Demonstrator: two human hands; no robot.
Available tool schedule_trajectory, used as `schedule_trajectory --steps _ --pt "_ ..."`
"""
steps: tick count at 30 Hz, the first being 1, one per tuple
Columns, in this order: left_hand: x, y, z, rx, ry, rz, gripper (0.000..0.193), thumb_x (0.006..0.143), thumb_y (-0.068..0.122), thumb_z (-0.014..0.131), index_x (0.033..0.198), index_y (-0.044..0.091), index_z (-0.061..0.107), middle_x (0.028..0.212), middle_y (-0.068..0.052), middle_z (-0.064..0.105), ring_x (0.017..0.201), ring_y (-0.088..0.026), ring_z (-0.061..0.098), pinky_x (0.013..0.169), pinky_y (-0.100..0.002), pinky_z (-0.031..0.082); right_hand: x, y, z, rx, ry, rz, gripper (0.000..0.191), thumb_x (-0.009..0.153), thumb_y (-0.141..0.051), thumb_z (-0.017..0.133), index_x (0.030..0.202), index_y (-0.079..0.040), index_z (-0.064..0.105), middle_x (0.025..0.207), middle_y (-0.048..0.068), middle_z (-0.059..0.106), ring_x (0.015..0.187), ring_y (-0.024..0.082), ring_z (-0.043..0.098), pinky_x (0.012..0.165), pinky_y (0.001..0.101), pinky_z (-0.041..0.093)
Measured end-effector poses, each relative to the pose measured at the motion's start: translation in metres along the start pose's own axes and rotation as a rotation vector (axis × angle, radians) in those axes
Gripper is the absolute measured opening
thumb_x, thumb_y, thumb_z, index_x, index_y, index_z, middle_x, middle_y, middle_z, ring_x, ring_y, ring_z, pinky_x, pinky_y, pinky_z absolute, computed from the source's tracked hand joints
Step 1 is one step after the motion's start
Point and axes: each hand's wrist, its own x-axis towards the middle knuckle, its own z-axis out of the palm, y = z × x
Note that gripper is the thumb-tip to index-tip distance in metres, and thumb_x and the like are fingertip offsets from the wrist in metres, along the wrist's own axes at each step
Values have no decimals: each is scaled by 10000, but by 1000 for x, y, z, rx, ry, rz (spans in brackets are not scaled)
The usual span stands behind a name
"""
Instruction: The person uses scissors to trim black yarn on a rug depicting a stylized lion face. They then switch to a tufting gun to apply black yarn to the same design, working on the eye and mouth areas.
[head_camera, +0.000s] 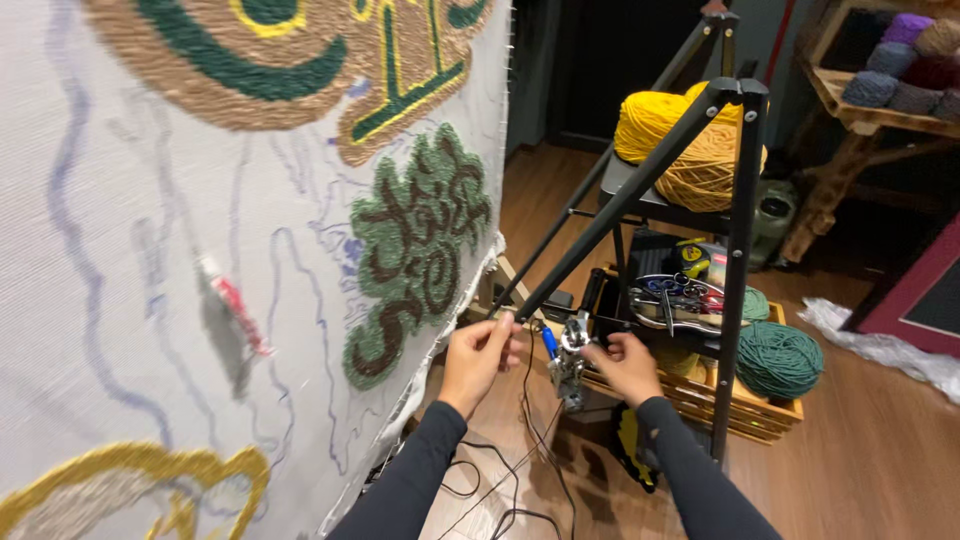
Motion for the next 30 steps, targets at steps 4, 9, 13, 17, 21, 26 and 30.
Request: schedule_trajectory --steps 4,9,13,17,21,26,30 --pt "8 -18 -6 32 10 -117 383 959 386 657 1015 31 792 799 -25 748 635 -80 686 565 -216 524 -2 -4 28 -74 -34 6 789 630 -461 919 1180 37 649 1006 163 753 925 250 738 842 384 576" --pt "25 -12 -15 113 16 -197 372 960 373 655 997 29 792 794 -24 741 630 -78 686 562 -221 506 3 -29 36 -237 19 -16 583 683 -419 873 1042 13 720 925 179 685 909 350 664 820 450 527" --pt "31 -5 -20 115 15 -258 370 958 369 656 991 22 781 790 -21 740 624 -82 682 559 -225 501 9 -42 45 -256 70 -5 471 712 -381 843 951 8 728 906 192 685 925 386 647 832 486 506" --pt "23 -2 -37 166 22 -307 371 944 370 657 991 24 781 799 -32 747 638 -86 683 573 -219 510 14 -47 47 -273 42 53 477 684 -373 844 929 17 719 911 211 684 931 398 642 832 498 504" --pt "9 2 -58 146 66 -367 369 943 350 674 988 1 783 804 -42 739 644 -97 664 589 -228 529 22 -53 45 -300 27 73 520 670 -393 850 904 49 705 910 249 689 905 419 661 824 506 519" --pt "14 15 -50 189 84 -374 368 941 340 685 967 -13 786 801 -36 745 657 -92 675 603 -220 541 29 -60 48 -292 -16 142 537 673 -413 846 884 62 710 906 273 725 893 413 710 841 478 554" --pt "21 28 -27 187 62 -385 359 927 345 684 966 3 785 802 -21 740 659 -88 684 577 -217 500 35 -62 54 -313 8 170 546 665 -398 851 898 72 699 927 277 721 890 423 705 825 484 557"
